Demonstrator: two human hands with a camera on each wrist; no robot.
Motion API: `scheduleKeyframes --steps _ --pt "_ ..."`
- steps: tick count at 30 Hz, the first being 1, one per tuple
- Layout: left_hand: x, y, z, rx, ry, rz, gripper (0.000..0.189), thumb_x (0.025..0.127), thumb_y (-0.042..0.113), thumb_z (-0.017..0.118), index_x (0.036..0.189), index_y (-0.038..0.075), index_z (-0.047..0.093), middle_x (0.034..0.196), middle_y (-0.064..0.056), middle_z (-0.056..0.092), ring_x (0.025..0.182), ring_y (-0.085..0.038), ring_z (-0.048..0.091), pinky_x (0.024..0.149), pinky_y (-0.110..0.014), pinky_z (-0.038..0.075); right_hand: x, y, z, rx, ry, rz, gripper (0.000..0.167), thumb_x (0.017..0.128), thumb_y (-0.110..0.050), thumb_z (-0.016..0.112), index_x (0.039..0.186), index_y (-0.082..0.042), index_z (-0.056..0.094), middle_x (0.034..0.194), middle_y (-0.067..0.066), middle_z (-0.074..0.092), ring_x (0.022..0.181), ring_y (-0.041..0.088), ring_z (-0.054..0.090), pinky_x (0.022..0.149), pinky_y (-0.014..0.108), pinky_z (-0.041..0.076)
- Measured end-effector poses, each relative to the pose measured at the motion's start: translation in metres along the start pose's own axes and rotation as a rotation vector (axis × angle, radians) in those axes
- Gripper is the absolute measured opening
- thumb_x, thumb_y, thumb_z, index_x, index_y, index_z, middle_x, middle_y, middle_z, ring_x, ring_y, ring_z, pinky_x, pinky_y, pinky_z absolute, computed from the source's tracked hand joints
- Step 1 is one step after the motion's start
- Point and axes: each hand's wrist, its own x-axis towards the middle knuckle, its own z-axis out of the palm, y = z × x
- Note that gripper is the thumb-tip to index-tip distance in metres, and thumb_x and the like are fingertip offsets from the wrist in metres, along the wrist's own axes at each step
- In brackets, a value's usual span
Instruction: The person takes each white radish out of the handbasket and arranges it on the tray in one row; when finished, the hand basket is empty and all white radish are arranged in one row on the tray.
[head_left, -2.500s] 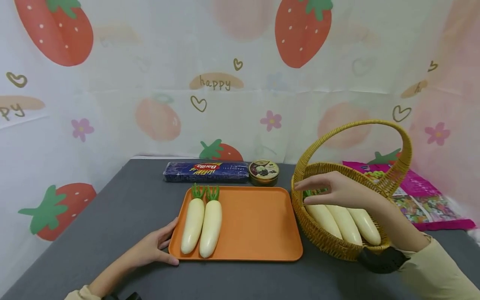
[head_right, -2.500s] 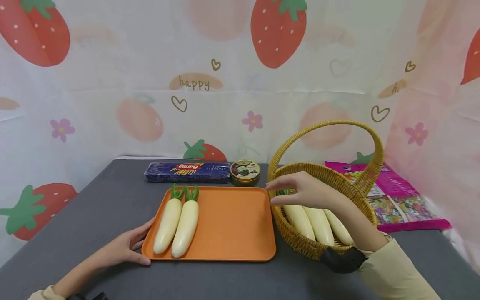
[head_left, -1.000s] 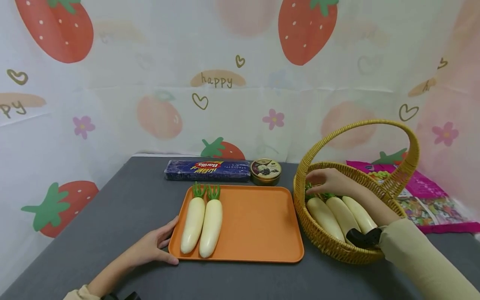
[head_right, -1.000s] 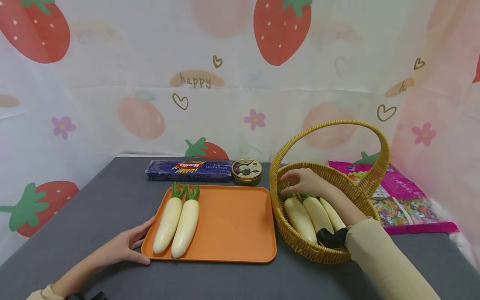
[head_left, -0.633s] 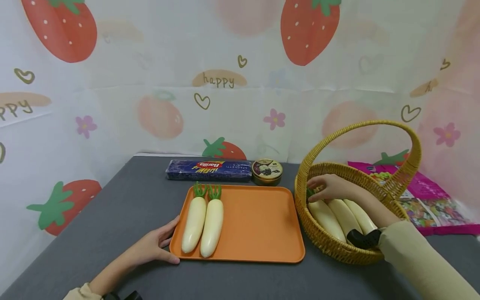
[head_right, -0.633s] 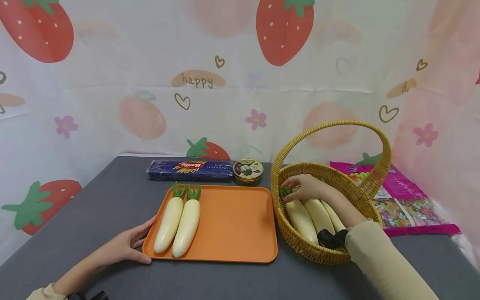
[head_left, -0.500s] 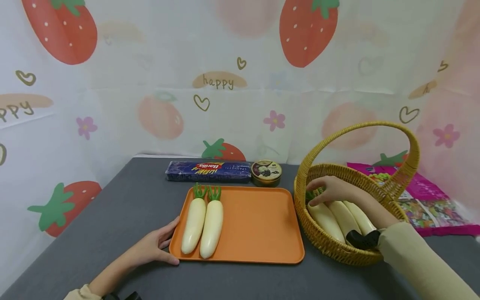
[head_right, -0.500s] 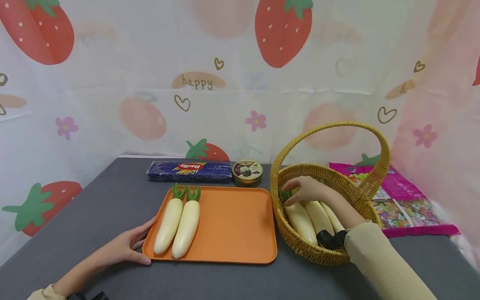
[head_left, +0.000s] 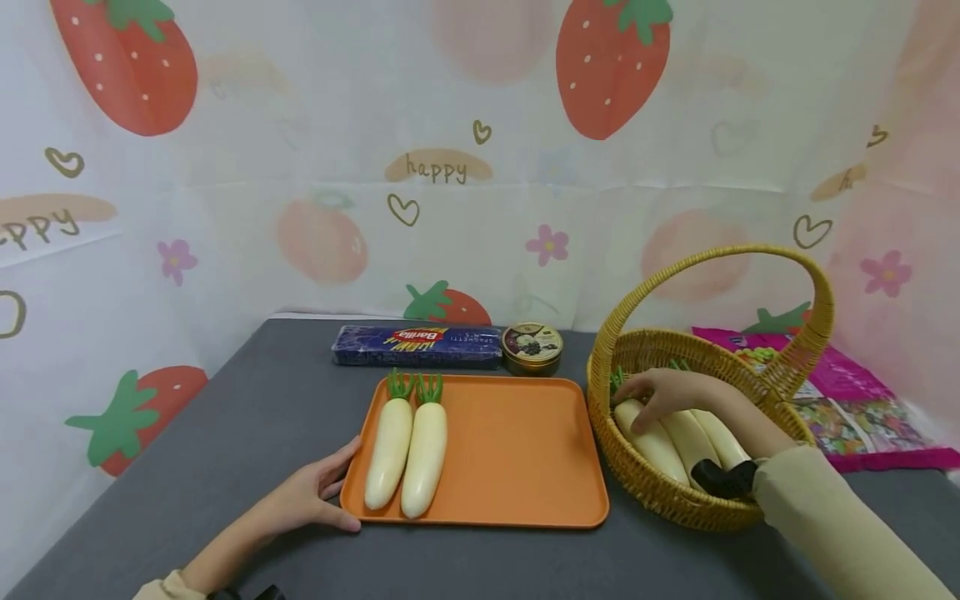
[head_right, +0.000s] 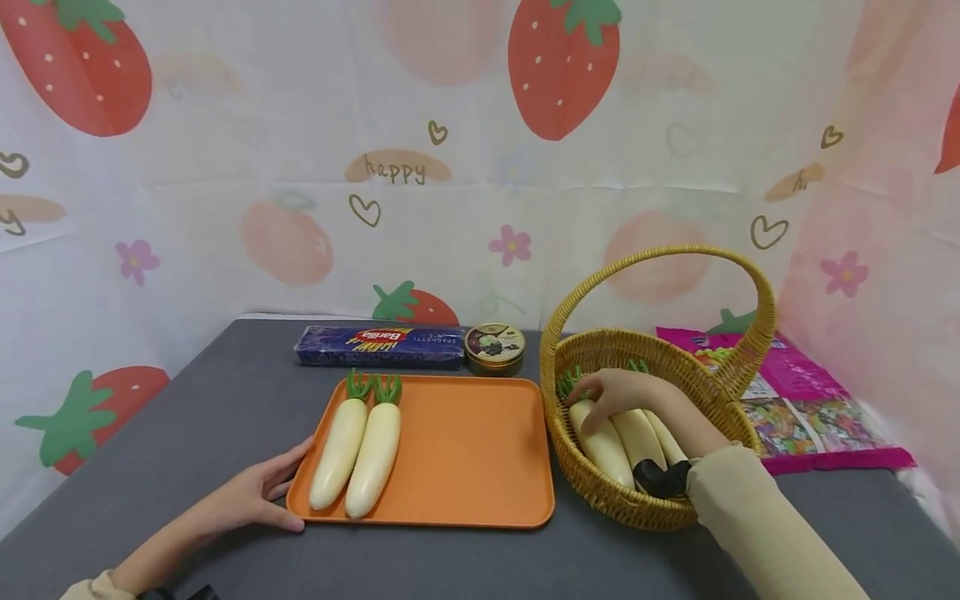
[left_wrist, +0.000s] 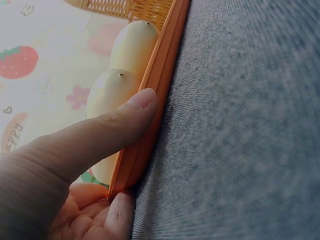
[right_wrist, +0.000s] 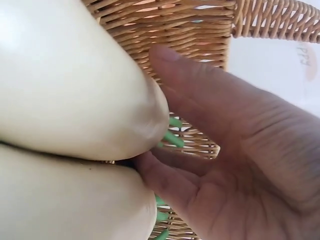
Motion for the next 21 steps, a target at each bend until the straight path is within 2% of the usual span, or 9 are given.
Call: scheduleKeyframes --steps 4,8,12,16,19,21 --pt "-0.0003 -0.0006 -0.0004 -0.005 -0.01 0.001 0.104 0.068 0.01 0.078 0.14 -0.007 0.004 0.144 -0.024 -0.002 0.13 -0.033 0.003 0.096 -0.026 0.031 0.0016 -0.0019 0.0009 -0.025 -0.028 -0.005 0.05 0.077 -0.025 0.07 0.12 -0.003 0.056 0.12 0.017 0.049 0.104 0.031 0.047 0.08 0.041 0.043" --pt "-0.0003 -0.0005 0.0001 0.0 -0.004 0.004 0.104 0.068 0.011 0.078 0.14 -0.007 0.005 0.144 -0.024 -0.001 0.13 -0.033 0.004 0.097 -0.027 0.03 0.0014 -0.0032 0.0017 -0.032 -0.019 0.016 0.051 0.076 -0.024 0.072 0.12 -0.003 0.056 0.121 0.018 0.047 0.105 0.033 0.045 0.08 0.042 0.043" --pt "-0.0013 0.0001 0.0014 -0.002 -0.003 -0.004 0.104 0.068 0.011 0.078 0.14 -0.007 0.005 0.144 -0.025 -0.001 0.129 -0.034 0.004 0.097 -0.026 0.03 0.0 -0.0059 0.0048 0.047 -0.026 0.071 0.053 0.074 -0.019 0.074 0.121 -0.003 0.054 0.126 0.023 0.04 0.102 0.031 0.048 0.073 0.039 0.048" --pt "-0.0015 0.0004 0.0021 -0.011 -0.015 -0.004 0.104 0.068 0.01 0.078 0.14 -0.008 0.004 0.143 -0.025 -0.002 0.129 -0.034 0.003 0.096 -0.025 0.031 -0.0021 -0.0084 0.0077 0.157 -0.048 0.151 0.057 0.074 -0.013 0.074 0.124 -0.004 0.05 0.133 0.032 0.025 0.084 0.025 0.054 0.059 0.035 0.049" --pt "-0.0009 0.0007 0.0014 -0.015 -0.009 0.002 0.104 0.068 0.01 0.078 0.14 -0.008 0.005 0.144 -0.025 -0.001 0.129 -0.034 0.003 0.096 -0.025 0.031 -0.0028 -0.0089 0.0075 0.187 -0.04 0.171 0.056 0.074 -0.011 0.073 0.125 -0.006 0.049 0.134 0.032 0.022 0.063 0.018 0.051 0.051 0.031 0.044" --pt "-0.0003 0.0008 0.0007 -0.011 -0.008 0.0 0.104 0.068 0.01 0.078 0.14 -0.007 0.005 0.144 -0.025 -0.001 0.129 -0.034 0.003 0.096 -0.026 0.031 -0.0029 -0.0089 0.0067 0.189 -0.037 0.164 0.057 0.074 -0.01 0.073 0.125 -0.005 0.048 0.135 0.032 0.021 0.059 0.016 0.048 0.05 0.029 0.043"
